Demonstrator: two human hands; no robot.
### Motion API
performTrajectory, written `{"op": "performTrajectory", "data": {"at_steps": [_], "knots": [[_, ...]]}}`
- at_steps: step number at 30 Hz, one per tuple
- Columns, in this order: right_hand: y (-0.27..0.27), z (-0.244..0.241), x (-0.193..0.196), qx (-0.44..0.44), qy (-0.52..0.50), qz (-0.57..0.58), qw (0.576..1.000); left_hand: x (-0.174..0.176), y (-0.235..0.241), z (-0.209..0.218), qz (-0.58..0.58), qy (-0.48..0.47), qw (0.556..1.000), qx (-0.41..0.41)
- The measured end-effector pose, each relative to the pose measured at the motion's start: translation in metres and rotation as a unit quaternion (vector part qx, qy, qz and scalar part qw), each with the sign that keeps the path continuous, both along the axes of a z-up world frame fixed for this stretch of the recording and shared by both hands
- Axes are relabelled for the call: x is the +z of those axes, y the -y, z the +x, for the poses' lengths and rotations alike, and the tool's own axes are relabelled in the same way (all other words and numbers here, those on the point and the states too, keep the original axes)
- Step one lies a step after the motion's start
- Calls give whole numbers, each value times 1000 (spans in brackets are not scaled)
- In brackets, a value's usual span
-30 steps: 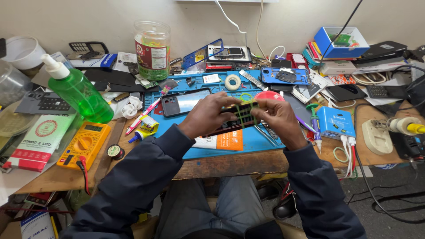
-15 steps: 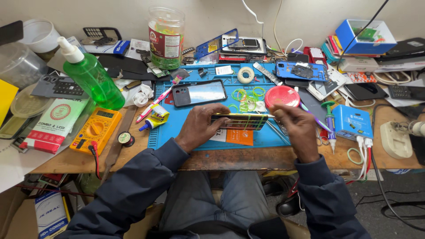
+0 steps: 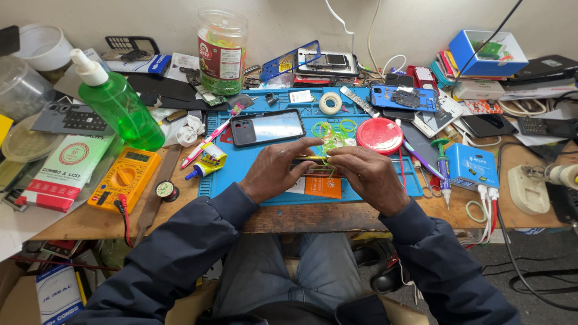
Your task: The person wraps a yellow smartphone with multiple green rubber bands, crisscrossing them over the back and sides. The person repeatedly adjusts the bands and inspects the phone from different angles while seated at a cluttered electronics workbench.
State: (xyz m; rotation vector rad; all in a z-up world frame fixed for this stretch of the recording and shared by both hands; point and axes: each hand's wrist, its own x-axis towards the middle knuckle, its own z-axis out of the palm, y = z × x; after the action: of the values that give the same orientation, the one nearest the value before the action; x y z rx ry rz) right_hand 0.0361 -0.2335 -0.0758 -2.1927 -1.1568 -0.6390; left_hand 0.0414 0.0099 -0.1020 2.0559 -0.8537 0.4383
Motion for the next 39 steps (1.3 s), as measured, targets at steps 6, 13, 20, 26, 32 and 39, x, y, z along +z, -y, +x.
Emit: {"op": "performTrajectory", "data": {"at_steps": [6, 13, 20, 26, 32, 39], "knots": [[2, 1, 1, -11, -8, -49, 999, -3, -3, 4, 69, 72, 994, -33], [40, 14, 21, -79, 81, -30, 993, 8, -3, -2, -58, 23, 998, 3], [31, -30, -11, -99, -128, 168, 973, 20, -6, 0, -215, -64, 974, -17], [-19, -47, -69, -83, -427, 407, 803, 10, 9, 2, -292, -261, 919, -50], [-30, -33, -74, -43, -442, 448, 776, 15, 4, 0, -215, -215, 953, -12], [-40, -41, -73, -21, -455, 492, 742, 40, -10, 14, 12, -224, 972, -63]]}}
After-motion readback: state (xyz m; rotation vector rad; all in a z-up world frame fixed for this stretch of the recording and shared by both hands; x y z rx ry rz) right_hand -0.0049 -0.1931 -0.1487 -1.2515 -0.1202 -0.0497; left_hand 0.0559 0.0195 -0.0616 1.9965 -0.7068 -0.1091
